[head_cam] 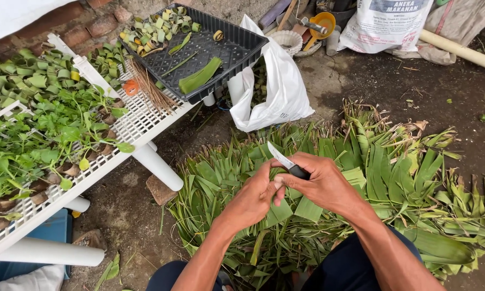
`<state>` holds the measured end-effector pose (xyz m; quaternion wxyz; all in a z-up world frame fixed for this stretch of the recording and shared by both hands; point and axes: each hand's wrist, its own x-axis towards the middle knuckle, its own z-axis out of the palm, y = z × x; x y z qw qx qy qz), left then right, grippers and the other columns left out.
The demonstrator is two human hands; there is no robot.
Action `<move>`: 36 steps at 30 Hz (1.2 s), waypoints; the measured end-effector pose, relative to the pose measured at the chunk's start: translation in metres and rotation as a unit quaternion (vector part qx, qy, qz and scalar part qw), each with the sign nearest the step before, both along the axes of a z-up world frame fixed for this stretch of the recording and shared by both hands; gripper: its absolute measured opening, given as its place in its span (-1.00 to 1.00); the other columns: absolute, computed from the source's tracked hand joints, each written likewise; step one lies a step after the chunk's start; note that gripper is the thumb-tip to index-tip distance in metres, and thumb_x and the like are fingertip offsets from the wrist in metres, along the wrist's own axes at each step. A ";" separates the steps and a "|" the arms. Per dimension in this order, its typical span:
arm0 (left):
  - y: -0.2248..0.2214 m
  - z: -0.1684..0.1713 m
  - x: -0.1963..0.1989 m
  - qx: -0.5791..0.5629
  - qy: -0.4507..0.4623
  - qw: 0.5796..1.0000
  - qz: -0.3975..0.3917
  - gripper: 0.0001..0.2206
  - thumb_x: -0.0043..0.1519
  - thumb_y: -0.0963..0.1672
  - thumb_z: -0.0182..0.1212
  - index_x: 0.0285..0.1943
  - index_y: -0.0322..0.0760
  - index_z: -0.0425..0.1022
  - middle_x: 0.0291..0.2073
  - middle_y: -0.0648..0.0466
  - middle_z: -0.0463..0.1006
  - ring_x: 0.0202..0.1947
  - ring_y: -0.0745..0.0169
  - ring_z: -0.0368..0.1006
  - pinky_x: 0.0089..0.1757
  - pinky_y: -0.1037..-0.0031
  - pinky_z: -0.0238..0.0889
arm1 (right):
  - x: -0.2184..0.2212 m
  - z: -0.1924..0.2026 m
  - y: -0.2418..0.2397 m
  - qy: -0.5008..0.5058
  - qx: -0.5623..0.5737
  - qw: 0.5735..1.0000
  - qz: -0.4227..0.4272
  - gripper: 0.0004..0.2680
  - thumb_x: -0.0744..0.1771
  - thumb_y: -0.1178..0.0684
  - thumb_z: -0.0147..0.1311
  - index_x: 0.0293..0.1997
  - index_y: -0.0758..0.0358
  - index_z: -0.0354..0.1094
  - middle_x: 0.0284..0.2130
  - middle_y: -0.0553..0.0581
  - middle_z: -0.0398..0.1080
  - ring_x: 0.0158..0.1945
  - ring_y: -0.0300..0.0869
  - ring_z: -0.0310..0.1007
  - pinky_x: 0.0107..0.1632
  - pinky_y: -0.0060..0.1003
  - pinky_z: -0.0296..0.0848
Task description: Cutting long green leaves into smaller, uniform strips using a small knife
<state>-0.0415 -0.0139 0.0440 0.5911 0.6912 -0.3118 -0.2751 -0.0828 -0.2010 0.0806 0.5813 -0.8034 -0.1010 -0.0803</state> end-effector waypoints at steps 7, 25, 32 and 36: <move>0.010 0.023 0.004 0.005 0.100 0.991 -0.087 -0.39 0.35 -0.32 -0.17 0.61 -0.53 -0.27 -0.18 -0.29 0.43 -0.22 -0.01 0.46 -0.12 0.16 0.41 | 0.000 -0.014 -0.006 0.112 0.039 0.993 -0.022 -0.99 0.29 0.28 0.24 -0.32 0.40 0.55 -0.73 0.06 0.31 -0.69 -0.34 0.10 -0.61 -0.44 0.10; -0.046 -0.075 0.018 -0.316 0.219 0.896 0.221 -0.62 0.28 -0.20 0.10 0.23 -0.43 0.11 0.24 -0.33 0.29 0.30 -0.25 0.27 0.27 -0.02 0.16 | 0.029 -0.052 -0.001 0.135 0.495 0.833 -0.205 -0.91 0.34 0.23 0.17 -0.18 0.43 0.34 -0.48 0.18 0.40 -0.74 -0.49 0.09 -0.79 -0.62 0.11; -0.043 -0.039 0.023 -0.448 0.116 0.859 0.219 -0.66 0.36 -0.11 -0.13 0.29 -0.32 0.20 0.31 -0.29 0.35 0.36 -0.15 0.28 0.32 0.03 0.08 | 0.035 -0.068 0.023 0.129 0.495 0.836 -0.199 -0.92 0.35 0.22 0.18 -0.23 0.41 0.35 -0.49 0.16 0.40 -0.73 -0.46 0.06 -0.77 -0.61 0.10; -0.041 -0.035 0.018 -0.462 0.123 0.853 0.210 -0.58 0.32 -0.10 -0.15 0.35 -0.38 0.19 0.34 -0.29 0.33 0.36 -0.16 0.26 0.29 0.06 0.09 | 0.027 -0.042 0.034 0.101 0.475 0.849 -0.209 -0.91 0.35 0.23 0.20 -0.23 0.36 0.33 -0.57 0.02 0.23 -0.72 -0.42 0.06 -0.76 -0.60 0.11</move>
